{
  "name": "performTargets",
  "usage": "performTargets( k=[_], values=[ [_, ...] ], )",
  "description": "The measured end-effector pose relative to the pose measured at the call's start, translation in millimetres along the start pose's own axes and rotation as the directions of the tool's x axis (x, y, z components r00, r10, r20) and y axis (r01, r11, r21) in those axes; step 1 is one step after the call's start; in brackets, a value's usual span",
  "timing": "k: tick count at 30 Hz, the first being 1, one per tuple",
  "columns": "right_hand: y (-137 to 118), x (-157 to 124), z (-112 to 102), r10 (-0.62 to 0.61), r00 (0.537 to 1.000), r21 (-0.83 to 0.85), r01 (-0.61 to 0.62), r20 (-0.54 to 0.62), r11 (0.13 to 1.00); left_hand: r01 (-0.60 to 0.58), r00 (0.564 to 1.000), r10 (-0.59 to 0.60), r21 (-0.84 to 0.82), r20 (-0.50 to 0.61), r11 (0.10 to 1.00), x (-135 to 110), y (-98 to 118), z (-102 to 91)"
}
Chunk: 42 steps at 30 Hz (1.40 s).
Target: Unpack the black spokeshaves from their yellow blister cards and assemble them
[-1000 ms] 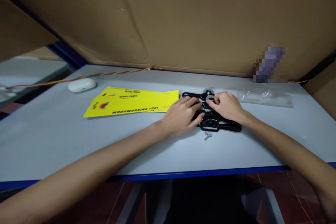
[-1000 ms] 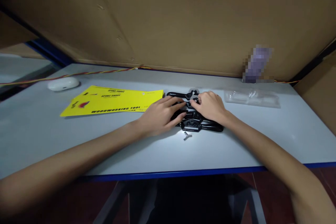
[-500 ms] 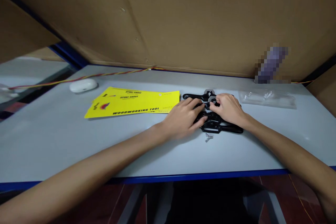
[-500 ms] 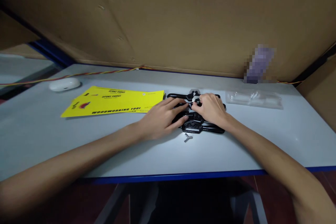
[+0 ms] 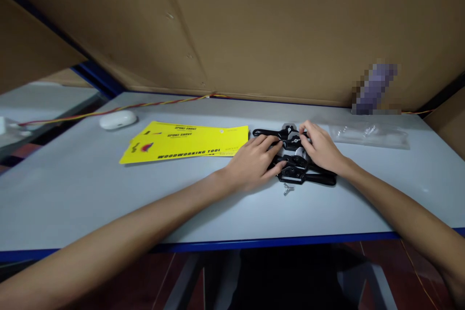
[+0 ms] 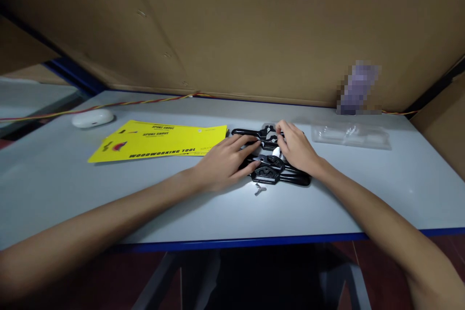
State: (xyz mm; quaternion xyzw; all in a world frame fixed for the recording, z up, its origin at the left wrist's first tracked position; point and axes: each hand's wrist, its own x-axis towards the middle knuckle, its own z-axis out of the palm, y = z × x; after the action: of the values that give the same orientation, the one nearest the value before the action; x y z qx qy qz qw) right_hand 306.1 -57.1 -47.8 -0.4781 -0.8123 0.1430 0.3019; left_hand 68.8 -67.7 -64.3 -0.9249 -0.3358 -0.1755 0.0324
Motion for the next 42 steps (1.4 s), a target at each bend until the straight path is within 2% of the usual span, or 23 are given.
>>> performTargets(
  k=[9, 13, 19, 21, 27, 42],
  values=[
    [-7, -2, 0, 0.125, 0.992, 0.066, -0.125, 0.010, 0.990, 0.002, 0.999, -0.002, -0.007, 0.041, 1.000, 0, -1, -3.3],
    [-6, -2, 0, 0.105, 0.994, 0.074, -0.105, 0.002, 0.992, 0.014, 0.999, -0.013, -0.012, 0.049, 1.000, -1, -1, -4.3],
    [-6, -2, -3, 0.016, 0.988, 0.048, -0.024, 0.155, 0.999, -0.005, 0.999, 0.006, -0.012, 0.032, 1.000, -3, -3, -3.8],
    [-5, -2, -4, 0.014, 0.985, 0.066, -0.026, 0.174, 0.997, -0.014, 0.999, 0.015, -0.023, 0.034, 1.000, -3, -4, -4.3],
    [0, -2, -2, -0.004, 0.995, 0.107, -0.007, 0.104, 0.994, -0.035, 0.998, 0.036, -0.026, 0.043, 0.999, -4, -6, -5.4],
    [1, -5, -2, -0.061, 0.997, 0.136, 0.053, 0.057, 0.989, -0.057, 0.998, 0.057, 0.000, 0.036, 0.998, -6, -7, -4.7]
  ],
)
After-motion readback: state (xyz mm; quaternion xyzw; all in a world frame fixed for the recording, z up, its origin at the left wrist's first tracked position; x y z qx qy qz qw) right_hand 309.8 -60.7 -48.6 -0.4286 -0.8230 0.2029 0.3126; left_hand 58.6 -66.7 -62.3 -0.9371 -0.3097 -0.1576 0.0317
